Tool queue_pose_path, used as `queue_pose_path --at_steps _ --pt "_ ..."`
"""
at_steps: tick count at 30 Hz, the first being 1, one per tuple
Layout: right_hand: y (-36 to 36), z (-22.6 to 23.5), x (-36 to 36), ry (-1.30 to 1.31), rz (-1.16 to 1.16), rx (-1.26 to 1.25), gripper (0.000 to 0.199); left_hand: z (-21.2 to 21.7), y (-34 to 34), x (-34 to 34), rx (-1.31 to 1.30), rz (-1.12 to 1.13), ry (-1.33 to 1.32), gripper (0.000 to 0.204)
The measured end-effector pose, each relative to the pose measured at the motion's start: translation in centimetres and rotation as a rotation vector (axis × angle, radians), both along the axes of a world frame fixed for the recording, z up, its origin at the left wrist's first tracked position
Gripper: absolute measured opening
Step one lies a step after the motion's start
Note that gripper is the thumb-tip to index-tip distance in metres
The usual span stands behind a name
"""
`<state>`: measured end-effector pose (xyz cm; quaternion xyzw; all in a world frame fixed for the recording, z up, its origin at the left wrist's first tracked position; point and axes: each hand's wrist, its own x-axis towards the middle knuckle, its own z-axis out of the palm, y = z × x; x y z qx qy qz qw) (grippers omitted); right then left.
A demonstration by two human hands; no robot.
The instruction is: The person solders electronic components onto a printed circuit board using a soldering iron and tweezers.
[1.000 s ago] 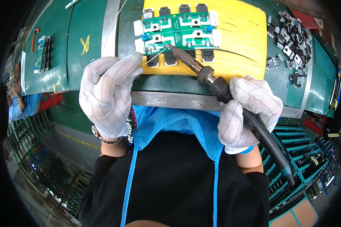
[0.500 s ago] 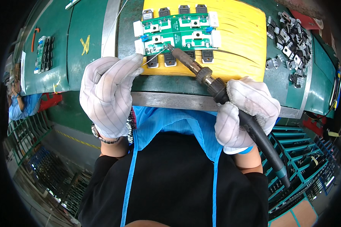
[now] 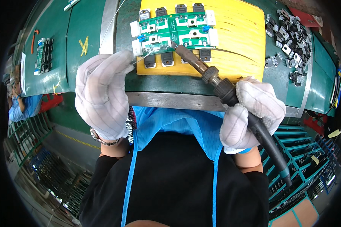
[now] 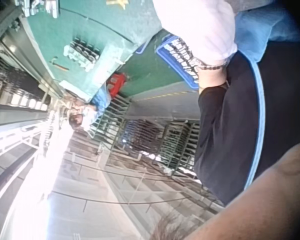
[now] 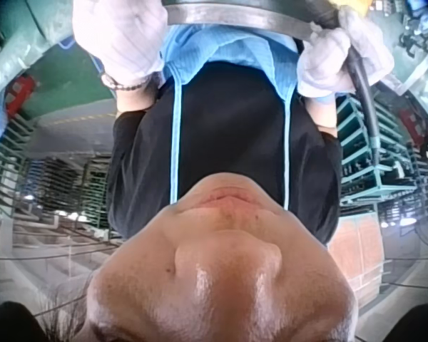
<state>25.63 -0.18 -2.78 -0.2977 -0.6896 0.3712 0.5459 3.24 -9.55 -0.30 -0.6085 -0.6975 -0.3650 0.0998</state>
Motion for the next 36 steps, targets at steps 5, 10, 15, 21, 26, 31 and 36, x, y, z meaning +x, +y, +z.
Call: queue_pose_path --at_steps 5,10,15,21,26,31,36 --pt "-0.1 -0.1 0.4 -0.14 -0.009 0.033 0.024 0.2 0.1 0.4 -0.091 0.035 0.076 0.028" --pt "0.0 0.1 0.5 -0.151 0.025 -0.056 0.021 0.2 0.2 0.6 -0.072 0.036 0.064 0.032" --pt "0.0 0.2 0.2 -0.141 0.007 0.009 0.02 0.0 0.4 0.5 -0.074 0.019 0.059 0.032" --pt "0.4 0.6 0.1 -0.162 0.025 0.049 0.018 -0.1 0.8 0.5 -0.084 0.001 0.072 0.032" --pt "0.4 0.7 0.2 -0.177 0.038 -0.003 0.016 -0.1 1.0 0.8 0.012 0.06 -0.041 0.028" --pt "0.3 0.2 0.8 0.018 -0.047 -0.024 0.03 0.8 0.5 -0.1 0.035 0.031 0.03 0.021" --pt "0.1 -0.2 1.5 -0.054 -0.086 -0.055 0.034 0.6 0.7 0.8 0.015 0.015 -0.008 0.023"
